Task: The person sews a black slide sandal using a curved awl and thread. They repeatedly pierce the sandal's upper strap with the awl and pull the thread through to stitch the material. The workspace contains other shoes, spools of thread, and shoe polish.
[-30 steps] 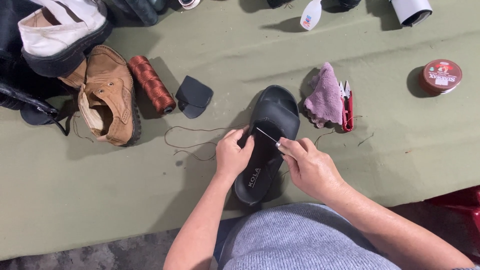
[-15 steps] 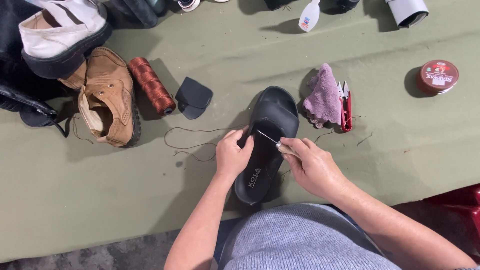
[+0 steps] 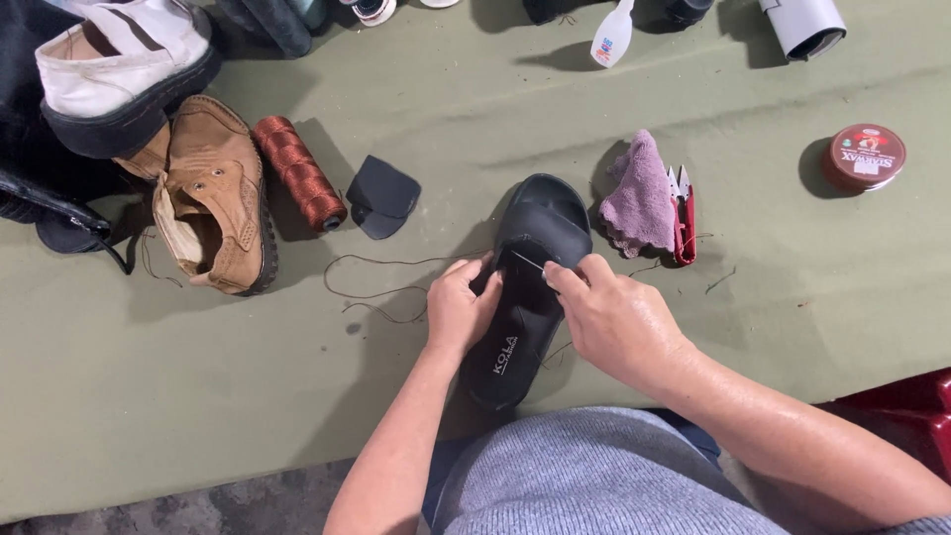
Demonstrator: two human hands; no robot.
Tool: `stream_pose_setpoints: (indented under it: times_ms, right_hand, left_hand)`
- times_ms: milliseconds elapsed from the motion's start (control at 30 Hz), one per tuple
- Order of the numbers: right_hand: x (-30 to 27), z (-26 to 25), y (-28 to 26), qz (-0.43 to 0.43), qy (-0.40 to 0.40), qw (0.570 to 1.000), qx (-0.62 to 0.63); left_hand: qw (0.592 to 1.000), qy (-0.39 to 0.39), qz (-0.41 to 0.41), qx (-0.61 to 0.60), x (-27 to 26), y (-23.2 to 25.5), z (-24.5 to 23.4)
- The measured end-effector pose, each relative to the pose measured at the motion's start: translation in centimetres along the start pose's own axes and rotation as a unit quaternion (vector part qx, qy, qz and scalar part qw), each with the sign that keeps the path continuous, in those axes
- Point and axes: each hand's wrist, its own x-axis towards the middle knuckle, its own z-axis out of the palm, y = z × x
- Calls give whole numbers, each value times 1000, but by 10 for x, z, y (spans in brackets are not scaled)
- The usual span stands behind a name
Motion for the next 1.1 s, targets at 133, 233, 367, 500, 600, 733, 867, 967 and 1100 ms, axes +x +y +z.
stream_pose_setpoints:
  times_ms: [133,233,367,500,600,733,867,967,1100]
  right_hand:
    - [0,1,-1,-12,-6,1000,-16]
    - [1,2,-1,-14,-6,1000,-10]
    - [6,3,-2,-20,-17,1000,-3]
    - [3,10,-2,-14,-19,1000,8]
    - [3,6,-1,-7,-28,1000,6]
    - [3,4,0,-7,-40,999,13]
    - [3,4,-1,-12,-33,999,11]
    - [4,6,0,-17,-28,999,0]
    - [4,7,-1,-11,-37,999,13]
  left_hand:
    - [1000,-4,-2,5,-1,2,0]
    - [1000,1,-12,5,0,1,1]
    - [1000,-5,-9,-7,0,3,0]
    - [1000,-5,-3,0,-1,3,-1]
    - [1000,-3,-4,1,0,1,0]
    - [1000,-4,-5,-1,0,2,0]
    - [1000,-4,-5,-5,0,2,-1]
    - [1000,-5,-6,-9,0,5,-2]
    - [1000,-4,-5,-13,0,3,-1]
